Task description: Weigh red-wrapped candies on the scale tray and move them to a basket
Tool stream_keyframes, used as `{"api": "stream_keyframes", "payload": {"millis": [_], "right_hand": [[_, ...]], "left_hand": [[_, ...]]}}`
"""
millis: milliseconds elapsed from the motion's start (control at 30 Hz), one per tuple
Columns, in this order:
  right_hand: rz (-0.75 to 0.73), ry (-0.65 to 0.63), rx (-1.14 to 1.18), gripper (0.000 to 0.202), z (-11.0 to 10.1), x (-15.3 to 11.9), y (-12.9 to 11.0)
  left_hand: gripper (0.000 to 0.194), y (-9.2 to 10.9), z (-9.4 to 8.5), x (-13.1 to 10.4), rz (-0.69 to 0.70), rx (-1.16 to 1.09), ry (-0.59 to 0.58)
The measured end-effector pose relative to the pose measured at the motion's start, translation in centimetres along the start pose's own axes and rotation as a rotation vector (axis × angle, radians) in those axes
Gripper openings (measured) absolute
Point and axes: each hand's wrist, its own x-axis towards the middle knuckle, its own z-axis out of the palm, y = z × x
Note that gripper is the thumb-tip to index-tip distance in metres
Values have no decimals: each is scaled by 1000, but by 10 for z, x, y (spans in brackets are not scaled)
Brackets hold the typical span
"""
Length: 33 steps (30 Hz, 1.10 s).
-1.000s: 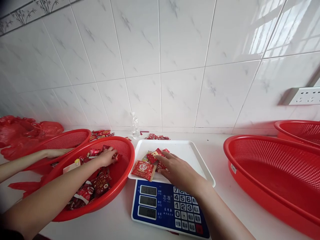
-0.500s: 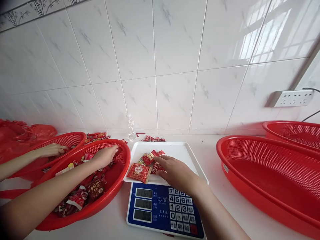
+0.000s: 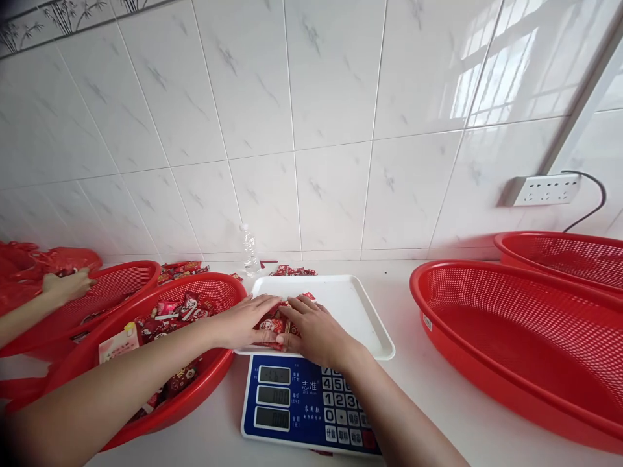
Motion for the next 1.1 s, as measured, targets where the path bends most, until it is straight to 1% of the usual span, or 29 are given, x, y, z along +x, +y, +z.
{"api": "stream_keyframes", "payload": {"millis": [100, 233, 300, 367, 400, 467, 533, 600, 633, 667, 733, 767, 800, 833, 900, 1000, 1100], "right_hand": [[-4, -2, 23, 56, 0, 1, 1], [7, -26, 59, 52, -9, -4, 2], [19, -41, 71, 54, -14, -7, 2], [60, -47, 70, 61, -17, -9, 4], [91, -47, 65, 64, -18, -10, 5], [155, -47, 54, 68, -19, -12, 10], [210, -53, 45, 68, -21, -14, 16], [246, -60, 39, 69, -23, -15, 21], [256, -64, 37, 70, -24, -15, 22], [259, -67, 36, 70, -25, -15, 22], [249, -70, 31, 72, -24, -14, 19], [240, -68, 26, 73, -23, -12, 16], [229, -66, 18, 74, -20, -10, 14], [216, -64, 8, 75, -17, -7, 11], [180, -64, -17, 79, -9, -1, 6], [97, -67, -53, 79, 2, 7, 4], [13, -34, -92, 74, 6, 10, 7]], "left_hand": [[80, -1, 4, 10, -55, 56, 14], [105, 4, 4, 21, -87, 36, -60], [116, 8, 0, 19, -89, 6, -63], [118, 13, -8, 7, -106, -47, -21], [114, 15, -12, -3, -113, -79, 11], [98, 22, -17, -30, -121, -132, 105], [80, 30, -14, -63, -113, -141, 248], [69, 36, 2, -92, -55, -132, 462], [63, 38, 15, -102, -8, -124, 586], [55, 39, 31, -108, 78, -114, 700], [36, 38, 67, -109, 240, -84, 933], [29, 36, 84, -104, 322, -45, 1012], [25, 34, 100, -97, 402, -13, 1057], [21, 32, 113, -89, 410, -21, 1102], [16, 27, 129, -75, 321, -142, 1116], [16, 19, 136, -67, 221, -387, 1085], [19, 13, 137, -70, 160, -505, 1027]]}}
